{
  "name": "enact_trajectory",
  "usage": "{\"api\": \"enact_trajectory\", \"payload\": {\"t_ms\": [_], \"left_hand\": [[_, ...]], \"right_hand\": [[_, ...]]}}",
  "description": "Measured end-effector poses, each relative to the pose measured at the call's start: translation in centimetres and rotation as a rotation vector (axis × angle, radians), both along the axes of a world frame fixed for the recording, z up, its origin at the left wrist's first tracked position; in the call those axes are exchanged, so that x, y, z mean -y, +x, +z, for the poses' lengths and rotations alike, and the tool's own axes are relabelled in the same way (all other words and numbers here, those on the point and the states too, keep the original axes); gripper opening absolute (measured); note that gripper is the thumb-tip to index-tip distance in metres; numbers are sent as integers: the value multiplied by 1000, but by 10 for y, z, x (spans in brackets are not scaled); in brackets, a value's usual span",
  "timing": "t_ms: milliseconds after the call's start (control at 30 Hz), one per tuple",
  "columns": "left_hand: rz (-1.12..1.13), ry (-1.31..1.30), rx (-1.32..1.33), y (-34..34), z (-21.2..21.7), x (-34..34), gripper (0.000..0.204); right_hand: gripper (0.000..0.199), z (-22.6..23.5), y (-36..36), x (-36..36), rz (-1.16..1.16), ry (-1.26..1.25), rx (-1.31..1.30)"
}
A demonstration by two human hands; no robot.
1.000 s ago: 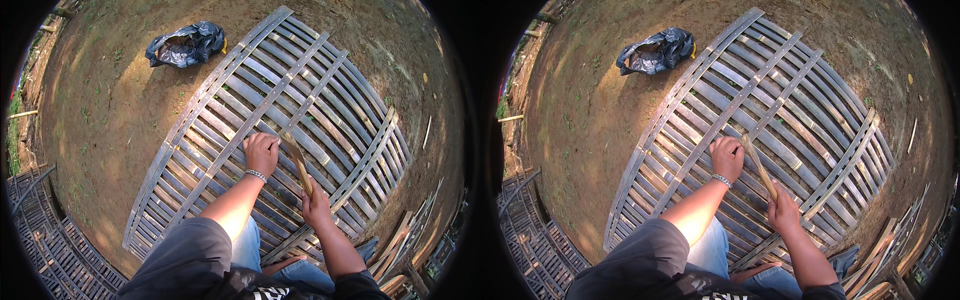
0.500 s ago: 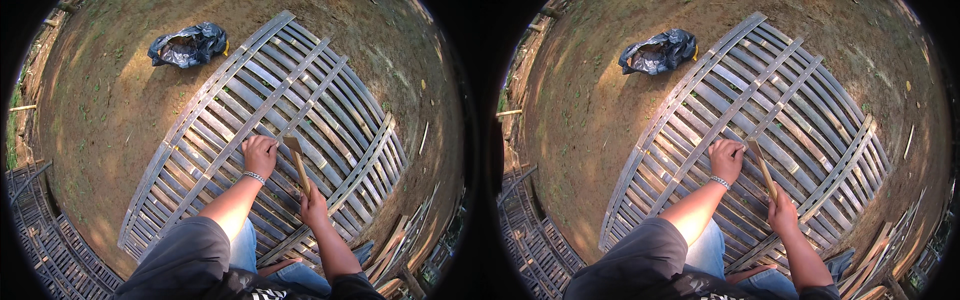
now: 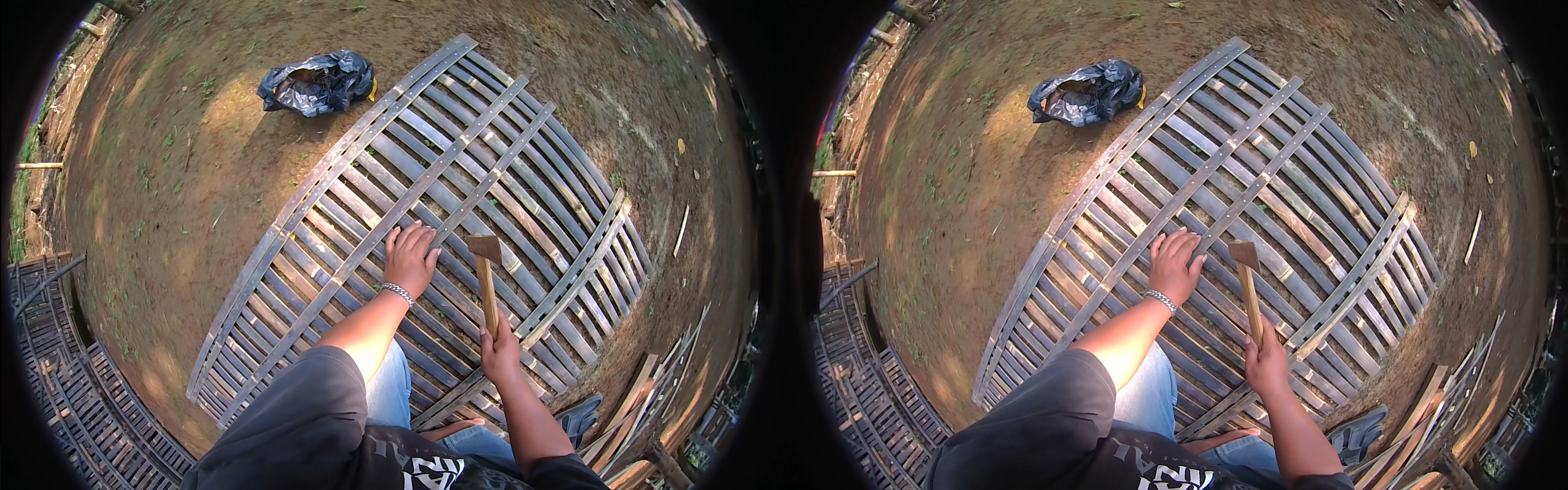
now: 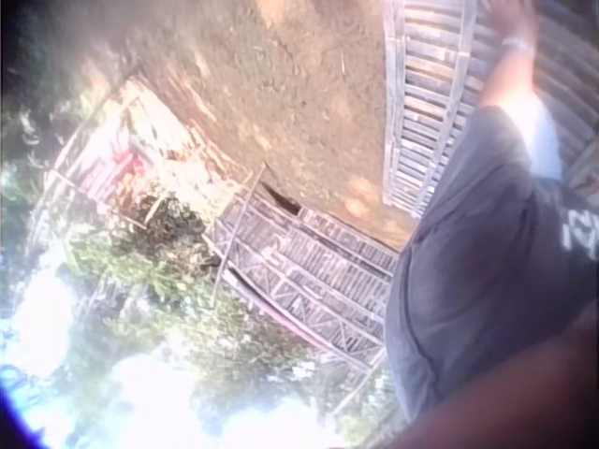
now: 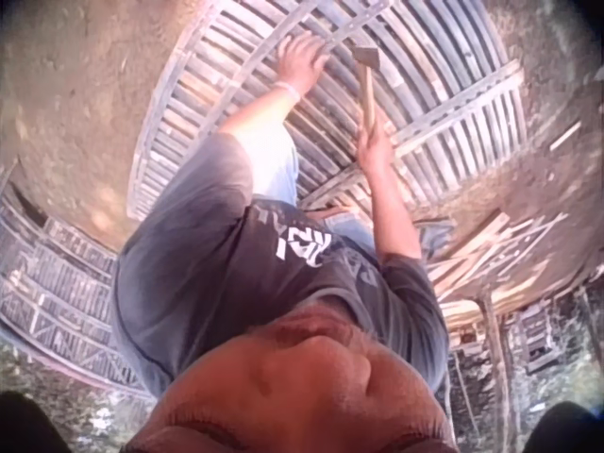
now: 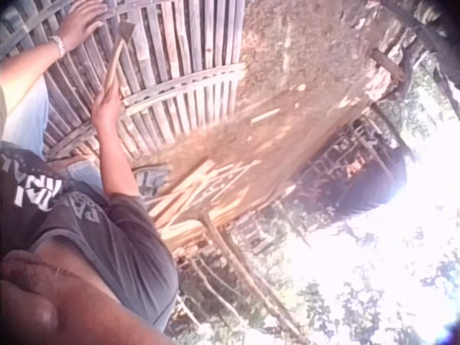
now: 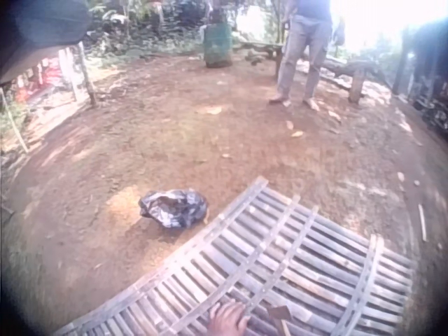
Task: The person is assembling a wooden slat structure on the ground. They use a hammer to drive nails into the wooden slats, securing them together. The person occasionally reaches into a black bag to retrieve more nails and continues hammering.
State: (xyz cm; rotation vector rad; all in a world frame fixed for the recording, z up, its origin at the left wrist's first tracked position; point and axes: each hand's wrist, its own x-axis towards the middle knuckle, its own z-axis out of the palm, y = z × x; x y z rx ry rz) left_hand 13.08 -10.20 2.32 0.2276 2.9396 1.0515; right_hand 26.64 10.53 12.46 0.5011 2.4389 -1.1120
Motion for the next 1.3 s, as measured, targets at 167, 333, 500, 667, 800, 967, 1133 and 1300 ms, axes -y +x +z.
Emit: {"api": "enact_trajectory", "payload": {"t_ms": [167, 333, 500, 667, 800, 967, 1133, 1300], "left_hand": [[-16, 6, -26, 0, -3, 1, 37], [-44, -21, 17, -2, 1, 4, 40], [-43, -312, 46, -4, 18, 6, 61], [-141, -436, 99, -7, 6, 17, 64], [-181, -481, 154, -9, 14, 13, 61], [-173, -493, 173, -11, 15, 13, 61], [-153, -429, 154, -10, 12, 12, 58], [-146, -445, 157, -14, 16, 14, 57]], "right_hand": [[50, 0, 5, 1, -12, -23, 95], [51, 2, -2, 8, -5, -39, 12], [51, 3, -9, 7, 16, -34, -26], [50, 2, -11, 7, 9, -55, 78], [50, -12, -6, -2, 82, -64, -69], [48, -8, -33, -11, 137, -46, 70], [49, -17, -52, -30, 339, 21, -298], [51, -28, -71, -34, 440, 163, 29]]}}
